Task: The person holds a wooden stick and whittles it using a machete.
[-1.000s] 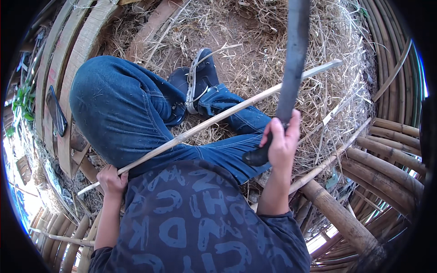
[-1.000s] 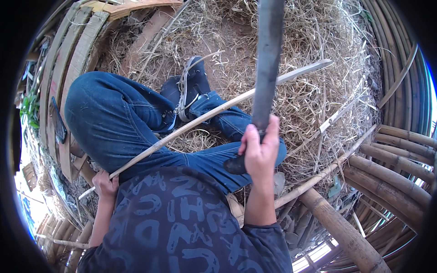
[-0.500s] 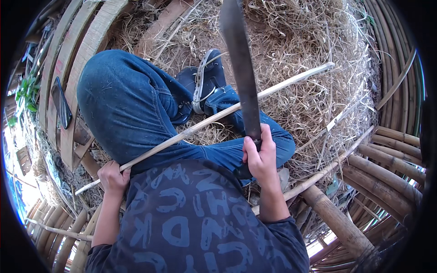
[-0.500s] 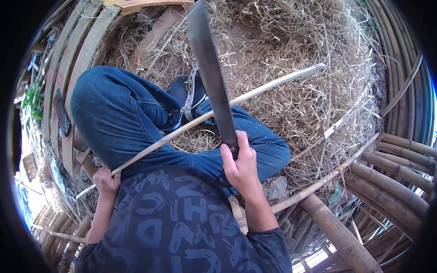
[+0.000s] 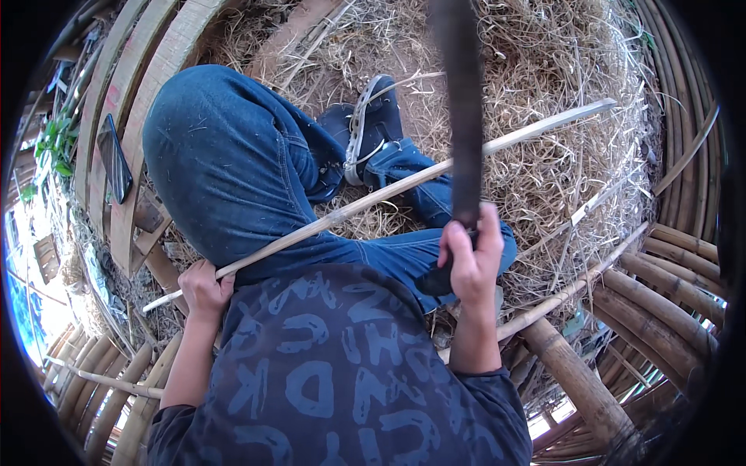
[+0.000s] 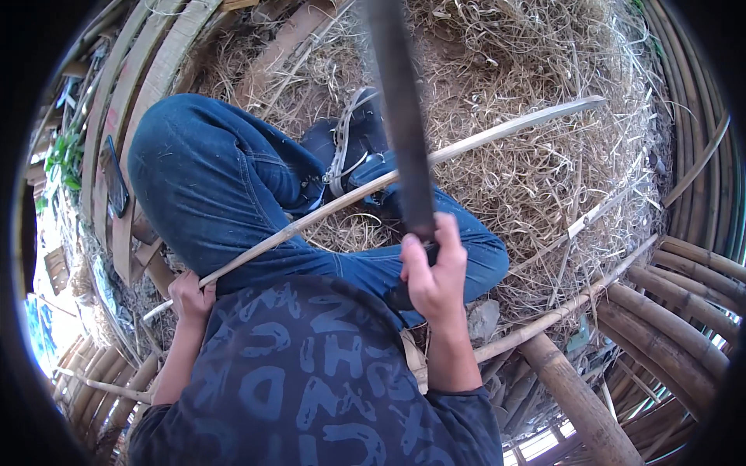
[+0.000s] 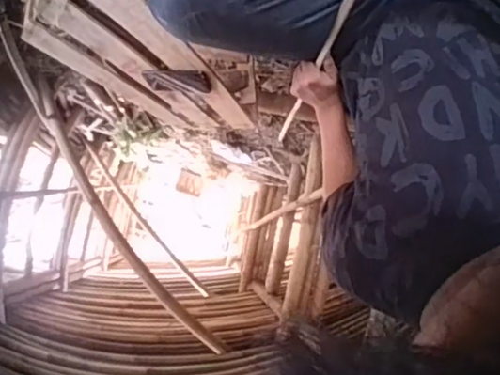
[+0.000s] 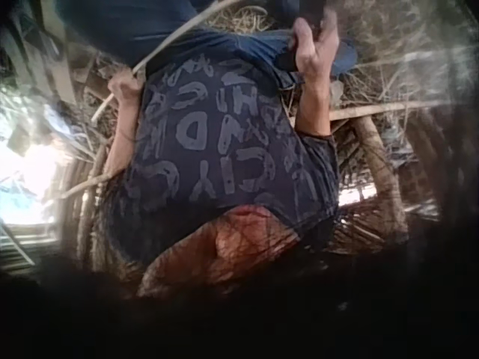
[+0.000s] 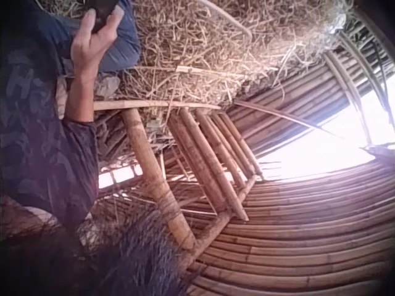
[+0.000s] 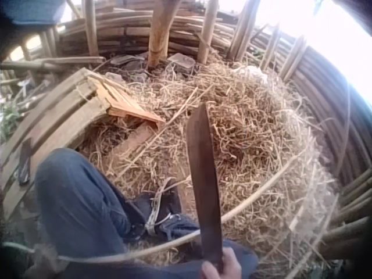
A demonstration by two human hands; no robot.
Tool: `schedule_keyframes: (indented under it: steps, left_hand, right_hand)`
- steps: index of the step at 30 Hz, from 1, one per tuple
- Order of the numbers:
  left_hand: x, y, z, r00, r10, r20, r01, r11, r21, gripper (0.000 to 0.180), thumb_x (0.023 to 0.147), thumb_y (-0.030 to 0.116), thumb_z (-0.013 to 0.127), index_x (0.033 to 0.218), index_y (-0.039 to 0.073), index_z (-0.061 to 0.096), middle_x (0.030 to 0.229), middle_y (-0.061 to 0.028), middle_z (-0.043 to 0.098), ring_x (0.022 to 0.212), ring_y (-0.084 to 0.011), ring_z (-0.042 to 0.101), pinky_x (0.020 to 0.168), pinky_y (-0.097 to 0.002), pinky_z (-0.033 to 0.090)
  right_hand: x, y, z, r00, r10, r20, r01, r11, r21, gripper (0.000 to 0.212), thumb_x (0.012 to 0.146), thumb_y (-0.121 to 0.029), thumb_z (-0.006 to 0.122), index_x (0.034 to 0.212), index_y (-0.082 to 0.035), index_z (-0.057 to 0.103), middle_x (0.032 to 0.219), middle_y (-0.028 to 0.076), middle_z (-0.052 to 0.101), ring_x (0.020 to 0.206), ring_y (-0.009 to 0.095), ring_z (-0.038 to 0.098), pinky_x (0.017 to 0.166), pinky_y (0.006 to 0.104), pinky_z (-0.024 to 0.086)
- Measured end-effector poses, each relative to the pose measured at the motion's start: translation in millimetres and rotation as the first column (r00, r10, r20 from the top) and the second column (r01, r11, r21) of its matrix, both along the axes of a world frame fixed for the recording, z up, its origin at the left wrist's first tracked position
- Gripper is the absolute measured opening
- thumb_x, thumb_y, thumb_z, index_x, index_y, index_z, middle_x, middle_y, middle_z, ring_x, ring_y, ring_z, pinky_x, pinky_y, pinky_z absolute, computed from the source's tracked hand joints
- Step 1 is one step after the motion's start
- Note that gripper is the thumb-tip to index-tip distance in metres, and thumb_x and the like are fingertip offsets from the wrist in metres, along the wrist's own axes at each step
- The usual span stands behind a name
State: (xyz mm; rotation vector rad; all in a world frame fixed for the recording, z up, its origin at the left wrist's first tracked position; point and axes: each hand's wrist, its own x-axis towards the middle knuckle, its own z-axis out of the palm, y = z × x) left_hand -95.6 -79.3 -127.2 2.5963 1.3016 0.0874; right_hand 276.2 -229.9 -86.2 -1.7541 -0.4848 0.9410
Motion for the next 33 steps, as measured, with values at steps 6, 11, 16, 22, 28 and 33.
schedule_keyframes:
  steps: [6, 11, 16, 22, 28, 33]
  left_hand:
    - [4.8, 3.5, 3.6, 0.999, -0.027, 0.044, 0.027, 1.0, 0.007, 0.054, 0.085, 0.051, 0.057, 0.06, 0.003, 0.05, 0.056, -0.0153, 0.05, 0.053, -0.0363, 0.054, 0.049, -0.0449, 0.041]
    - [4.0, 0.7, 12.7, 0.995, -0.054, 0.078, 0.058, 0.997, -0.043, 0.054, 0.086, 0.048, 0.059, 0.058, 0.004, 0.045, 0.054, -0.0146, 0.047, 0.051, -0.0344, 0.052, 0.048, -0.043, 0.039]
    - [27.6, 18.3, 38.1, 0.995, -0.025, 0.1, 0.013, 0.993, 0.116, 0.057, 0.086, 0.052, 0.058, 0.057, 0.005, 0.043, 0.053, -0.0139, 0.044, 0.05, -0.0337, 0.049, 0.047, -0.0427, 0.036]
    - [38.9, 32.6, 40.6, 0.968, 0.024, 0.248, -0.053, 0.993, 0.11, 0.063, 0.091, 0.059, 0.045, 0.06, 0.004, 0.045, 0.054, -0.0141, 0.043, 0.051, -0.0346, 0.047, 0.048, -0.0433, 0.034]
    - [40.1, 32.1, 34.1, 0.966, 0.089, 0.243, -0.118, 0.987, 0.108, 0.061, 0.092, 0.056, 0.043, 0.059, 0.004, 0.047, 0.053, -0.0148, 0.044, 0.05, -0.035, 0.048, 0.048, -0.0431, 0.035]
    - [35.6, 35.5, 24.7, 0.954, 0.098, 0.284, -0.119, 0.991, 0.057, 0.061, 0.092, 0.054, 0.044, 0.057, 0.004, 0.045, 0.051, -0.0148, 0.042, 0.048, -0.0355, 0.048, 0.047, -0.0434, 0.035]
  right_hand:
    - [-17.4, -1.8, -21.8, 0.997, -0.057, 0.053, 0.055, 0.998, 0.038, 0.014, 0.091, -0.004, 0.054, 0.103, -0.001, 0.046, 0.063, 0.002, 0.055, 0.049, 0.007, 0.053, 0.045, 0.0226, 0.042]
    - [-12.5, -4.8, -7.9, 0.994, -0.074, 0.08, 0.067, 0.994, 0.085, 0.012, 0.09, -0.003, 0.056, 0.1, -0.001, 0.05, 0.064, 0.001, 0.056, 0.049, 0.006, 0.053, 0.045, 0.0221, 0.042]
    - [5.2, 12.0, 9.2, 0.989, -0.135, 0.066, 0.124, 0.981, 0.152, 0.013, 0.089, -0.003, 0.057, 0.1, 0.0, 0.051, 0.066, 0.001, 0.055, 0.05, 0.005, 0.051, 0.045, 0.0204, 0.041]
    - [55.9, 46.5, 25.0, 0.99, -0.125, 0.069, 0.112, 0.979, 0.169, 0.008, 0.093, -0.008, 0.055, 0.095, -0.002, 0.051, 0.064, 0.0, 0.052, 0.049, 0.005, 0.049, 0.044, 0.0195, 0.04]
    - [136.0, 56.0, 38.9, 0.961, -0.153, 0.231, 0.131, 0.986, 0.106, 0.012, 0.093, -0.013, 0.054, 0.089, -0.002, 0.054, 0.062, 0.001, 0.053, 0.044, 0.007, 0.049, 0.04, 0.0218, 0.039]
    - [185.3, 60.1, 56.0, 0.929, -0.213, 0.302, 0.19, 0.976, 0.104, 0.016, 0.093, -0.015, 0.055, 0.085, -0.002, 0.054, 0.06, 0.002, 0.053, 0.044, 0.009, 0.05, 0.038, 0.0238, 0.041]
